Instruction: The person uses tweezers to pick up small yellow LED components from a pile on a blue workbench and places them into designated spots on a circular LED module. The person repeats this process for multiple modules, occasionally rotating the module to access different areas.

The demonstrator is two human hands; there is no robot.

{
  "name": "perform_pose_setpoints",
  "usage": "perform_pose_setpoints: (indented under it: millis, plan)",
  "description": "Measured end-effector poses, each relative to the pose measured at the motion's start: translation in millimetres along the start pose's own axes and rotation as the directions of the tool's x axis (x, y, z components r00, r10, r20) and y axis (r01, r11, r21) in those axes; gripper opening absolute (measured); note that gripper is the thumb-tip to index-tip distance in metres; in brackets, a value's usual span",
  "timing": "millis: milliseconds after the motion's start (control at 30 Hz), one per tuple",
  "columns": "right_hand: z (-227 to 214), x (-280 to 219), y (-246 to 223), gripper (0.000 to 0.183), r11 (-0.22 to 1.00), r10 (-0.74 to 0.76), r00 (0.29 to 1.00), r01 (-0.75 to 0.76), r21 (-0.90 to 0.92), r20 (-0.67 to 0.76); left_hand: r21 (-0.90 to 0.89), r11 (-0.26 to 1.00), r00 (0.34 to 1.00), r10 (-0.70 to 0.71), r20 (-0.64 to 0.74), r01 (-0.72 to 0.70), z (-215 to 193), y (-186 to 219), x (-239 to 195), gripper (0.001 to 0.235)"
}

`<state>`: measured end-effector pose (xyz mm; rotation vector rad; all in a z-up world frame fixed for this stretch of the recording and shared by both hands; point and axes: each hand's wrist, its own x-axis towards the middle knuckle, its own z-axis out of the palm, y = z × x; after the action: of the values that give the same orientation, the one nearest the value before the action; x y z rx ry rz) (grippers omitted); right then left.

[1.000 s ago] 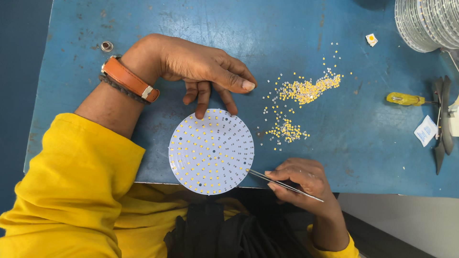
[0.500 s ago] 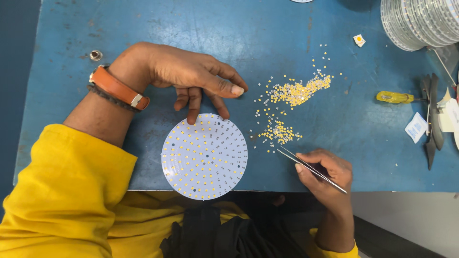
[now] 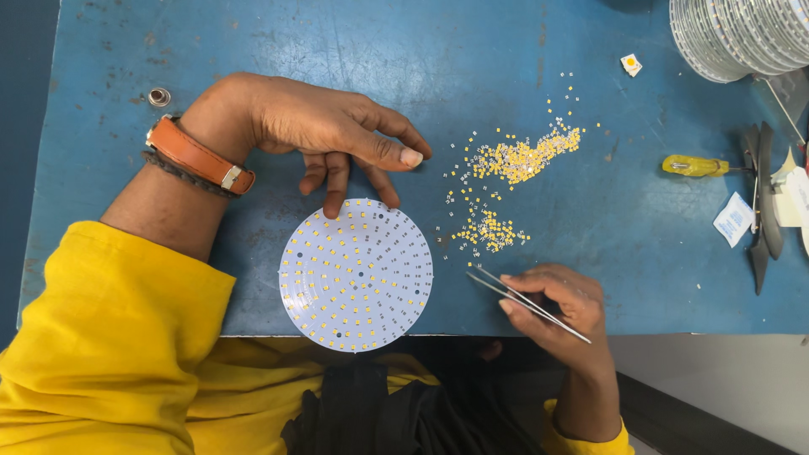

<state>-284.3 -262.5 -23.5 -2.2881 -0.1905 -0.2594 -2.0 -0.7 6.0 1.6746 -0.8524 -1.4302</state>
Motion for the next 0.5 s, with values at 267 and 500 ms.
perform_pose_setpoints:
  millis: [267,500]
  plan:
    - [-0.6,0.4,-0.9,0.026,0.999,0.032,0.999,-0.032,0.011,0.003,-0.002,1.000,1.000,0.002,0.001,-0.002,0.3,1.5,-0.7,0.094]
    - [-2.1,2.5,-0.6,0.023,0.996,0.027,0.999,-0.028,0.080,0.020,-0.009,1.000,1.000,-0.006,0.003,0.006,-0.2,1.1,-0.3,0.094]
